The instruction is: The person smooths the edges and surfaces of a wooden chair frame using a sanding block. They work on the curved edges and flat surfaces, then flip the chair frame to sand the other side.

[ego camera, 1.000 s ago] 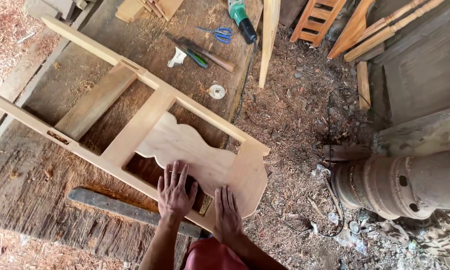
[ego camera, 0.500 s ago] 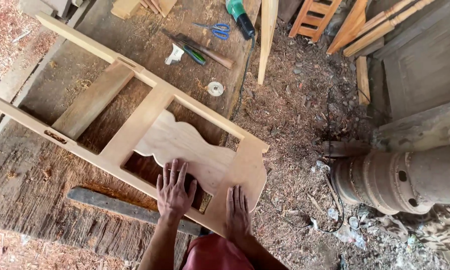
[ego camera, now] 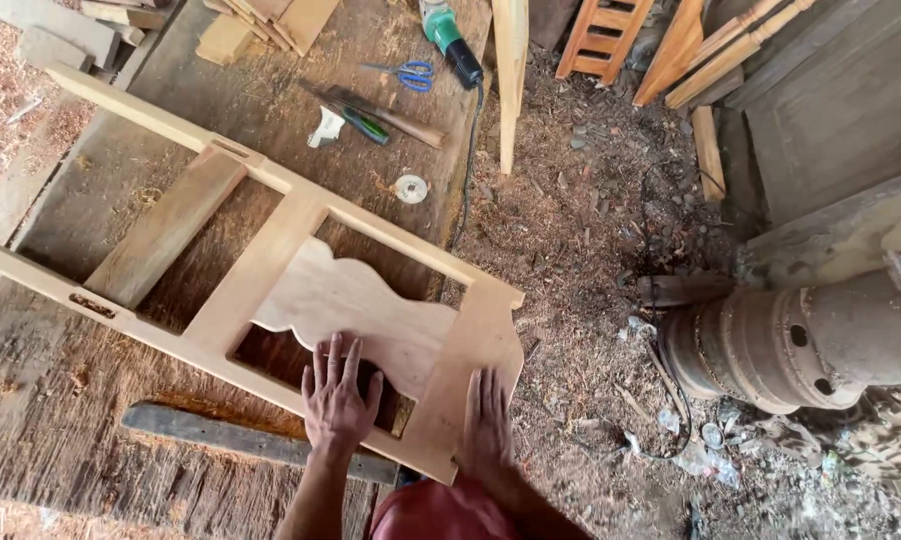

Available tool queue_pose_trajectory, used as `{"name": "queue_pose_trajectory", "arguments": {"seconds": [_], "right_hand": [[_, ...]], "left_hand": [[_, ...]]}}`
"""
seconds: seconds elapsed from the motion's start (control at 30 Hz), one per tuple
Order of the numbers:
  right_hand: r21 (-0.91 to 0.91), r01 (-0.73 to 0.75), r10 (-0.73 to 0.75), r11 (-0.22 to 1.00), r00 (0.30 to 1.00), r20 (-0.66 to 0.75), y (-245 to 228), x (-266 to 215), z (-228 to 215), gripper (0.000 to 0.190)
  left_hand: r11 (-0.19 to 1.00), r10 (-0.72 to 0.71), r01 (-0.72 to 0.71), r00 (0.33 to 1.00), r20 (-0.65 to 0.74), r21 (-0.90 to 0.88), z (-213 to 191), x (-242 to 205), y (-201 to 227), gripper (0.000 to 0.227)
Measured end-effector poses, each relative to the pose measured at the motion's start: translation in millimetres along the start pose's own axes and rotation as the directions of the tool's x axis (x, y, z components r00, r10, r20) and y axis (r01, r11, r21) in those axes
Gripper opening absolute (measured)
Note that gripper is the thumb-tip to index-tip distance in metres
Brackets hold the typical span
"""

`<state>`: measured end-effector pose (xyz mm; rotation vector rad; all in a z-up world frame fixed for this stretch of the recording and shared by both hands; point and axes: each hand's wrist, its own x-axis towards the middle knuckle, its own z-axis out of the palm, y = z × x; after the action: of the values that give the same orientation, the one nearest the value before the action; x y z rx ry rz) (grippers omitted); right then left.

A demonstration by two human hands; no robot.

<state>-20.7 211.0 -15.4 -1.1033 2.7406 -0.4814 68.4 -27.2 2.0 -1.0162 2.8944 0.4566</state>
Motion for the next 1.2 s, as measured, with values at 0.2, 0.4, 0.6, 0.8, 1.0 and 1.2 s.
{"name": "queue_pose_trajectory", "arguments": {"seconds": [0.2, 0.4, 0.6, 0.8, 1.0, 1.2], "right_hand": [[-0.281, -0.326, 0.369, 0.903, 0.923, 0.113, 61, 80, 17, 0.116], [-0.069, -0.068, 0.065, 0.995, 0.997, -0.048, -9, -23, 8, 0.123], [-0.19, -0.27, 0.274, 0.944, 0.962, -0.001, 58, 68, 16, 0.121], [-0.102, -0.123, 0.106, 0.987, 0.981, -0.161, 5, -16, 18, 0.111], [0.037, -0.19, 0.189, 0.981, 0.982, 0.02, 41, 23, 21, 0.115], [0.535, -0.332, 0.439, 0.777, 0.895, -0.081, 102, 74, 3, 0.115]], "left_hand": [[1.0, 0.004, -0.005, 1.0, -0.026, -0.03, 6, -3, -1, 0.077], [0.999, -0.02, 0.02, 1.0, -0.011, -0.026, 1, 1, 0, 0.076], [0.999, -0.015, 0.014, 1.0, -0.028, -0.045, 5, -1, 0, 0.075], [0.999, -0.04, 0.041, 0.999, 0.012, -0.026, 1, -2, 1, 0.075], [0.998, -0.053, 0.054, 0.998, 0.041, -0.027, -6, -2, 5, 0.075], [0.989, -0.075, 0.075, 0.997, -0.005, 0.124, -1, -5, 4, 0.071]]}}
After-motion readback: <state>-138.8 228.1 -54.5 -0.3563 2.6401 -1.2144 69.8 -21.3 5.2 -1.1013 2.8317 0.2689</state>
